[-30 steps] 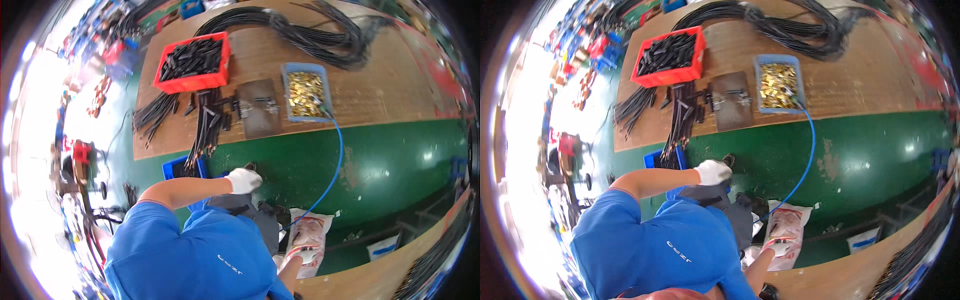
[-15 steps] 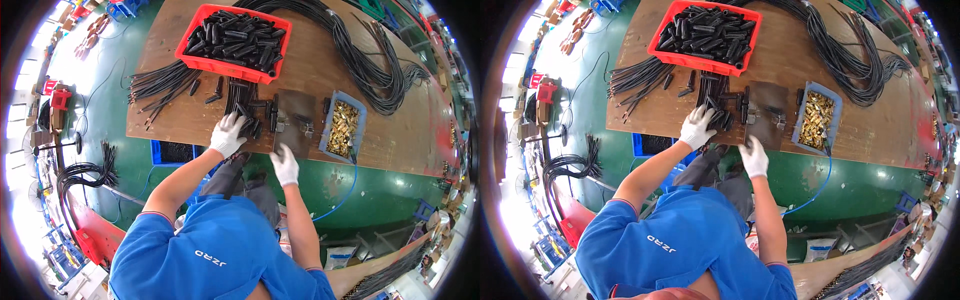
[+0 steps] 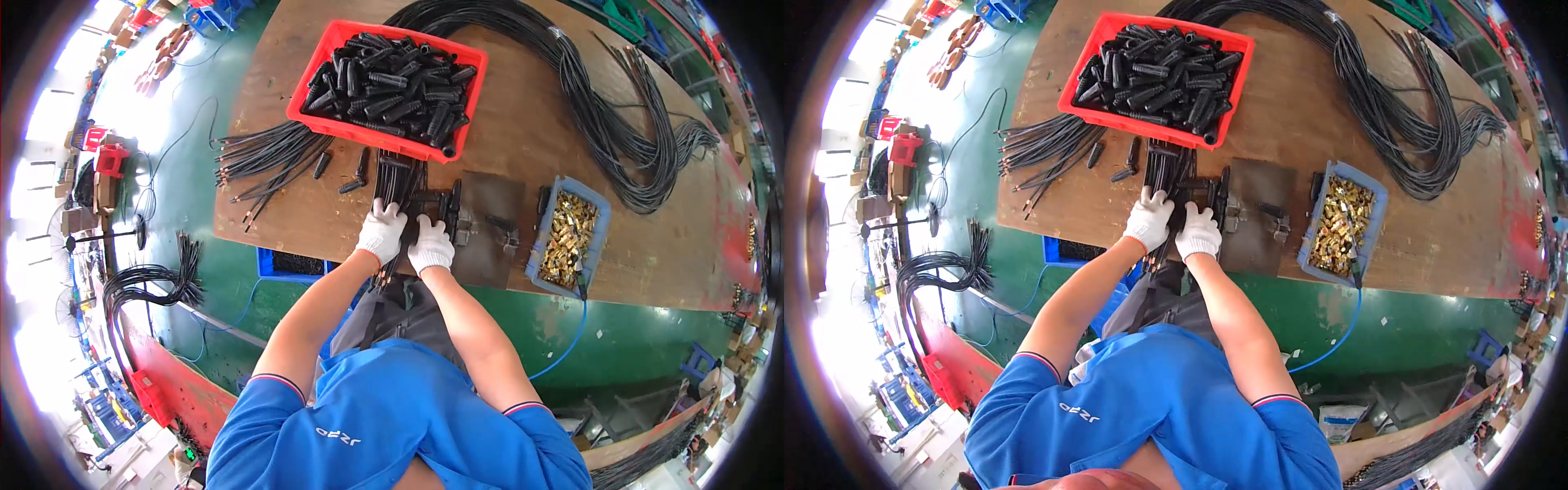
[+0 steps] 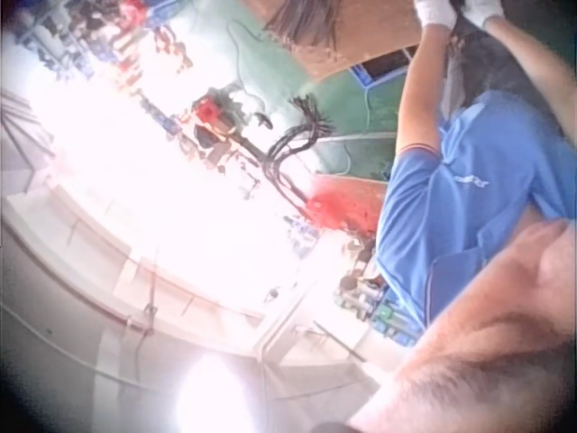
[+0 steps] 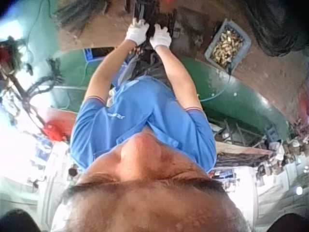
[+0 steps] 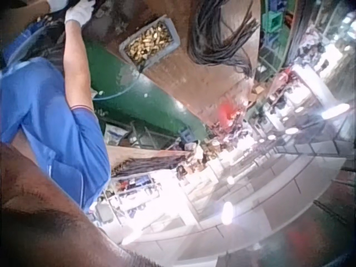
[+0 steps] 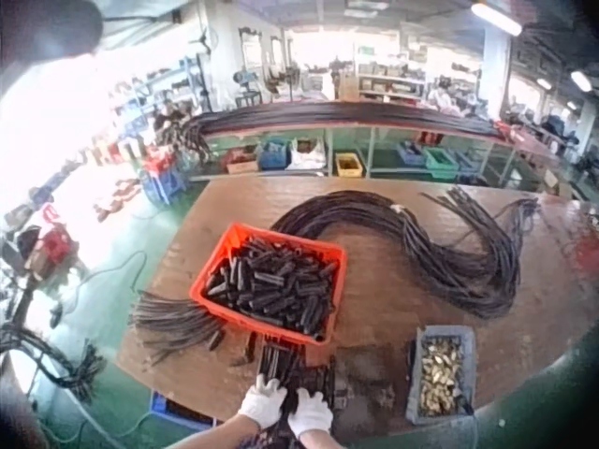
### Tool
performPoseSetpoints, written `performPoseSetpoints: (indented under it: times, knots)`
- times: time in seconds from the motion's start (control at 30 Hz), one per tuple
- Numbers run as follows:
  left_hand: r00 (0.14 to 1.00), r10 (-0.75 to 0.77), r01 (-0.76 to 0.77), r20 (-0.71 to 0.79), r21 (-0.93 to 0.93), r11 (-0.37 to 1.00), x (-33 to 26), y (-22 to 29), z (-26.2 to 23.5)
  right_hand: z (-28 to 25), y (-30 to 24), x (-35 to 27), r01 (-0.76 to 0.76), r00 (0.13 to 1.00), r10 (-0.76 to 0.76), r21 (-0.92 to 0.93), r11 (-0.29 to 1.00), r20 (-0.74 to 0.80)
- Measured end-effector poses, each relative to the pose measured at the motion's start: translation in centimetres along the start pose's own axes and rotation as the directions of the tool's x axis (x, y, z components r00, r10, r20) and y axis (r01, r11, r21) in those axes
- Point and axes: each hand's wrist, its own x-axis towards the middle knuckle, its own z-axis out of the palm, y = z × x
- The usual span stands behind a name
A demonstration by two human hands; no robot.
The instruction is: The person unpacks black cable connectors from a white sack into a red bin, then repeatedly picks up bundles of black cables and slides the connectors onto the exposed copper ends. The person works at a wooden table in a factory setting, handling the cables and connectors by hand.
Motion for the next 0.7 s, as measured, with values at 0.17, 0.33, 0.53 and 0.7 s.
performPoseSetpoints:
  times: [0.17,0.33,0.53,0.7]
  knots:
    - [0.947,-0.289,0.215,-0.141,-0.389,0.896,-1.0,-1.5,-1.5,1.0,1.6,0.6,0.038,0.999,-0.031,0.19,0.981,-0.04]
    - [0.721,-0.664,0.405,-0.2,-0.656,0.637,1.2,-3.7,-9.8,-2.5,1.9,-0.7,0.234,0.95,-0.072,0.542,0.808,-0.303]
    - [0.604,-0.571,0.155,-0.556,-0.621,0.769,10.2,-9.9,-19.0,-15.5,-3.8,1.8,0.282,0.903,0.051,0.676,0.681,-0.427]
    - [0.79,-0.217,0.006,-0.574,-0.346,0.938,16.0,-15.0,-19.5,-21.6,-7.7,11.3,0.463,0.788,-0.075,0.507,0.727,-0.611]
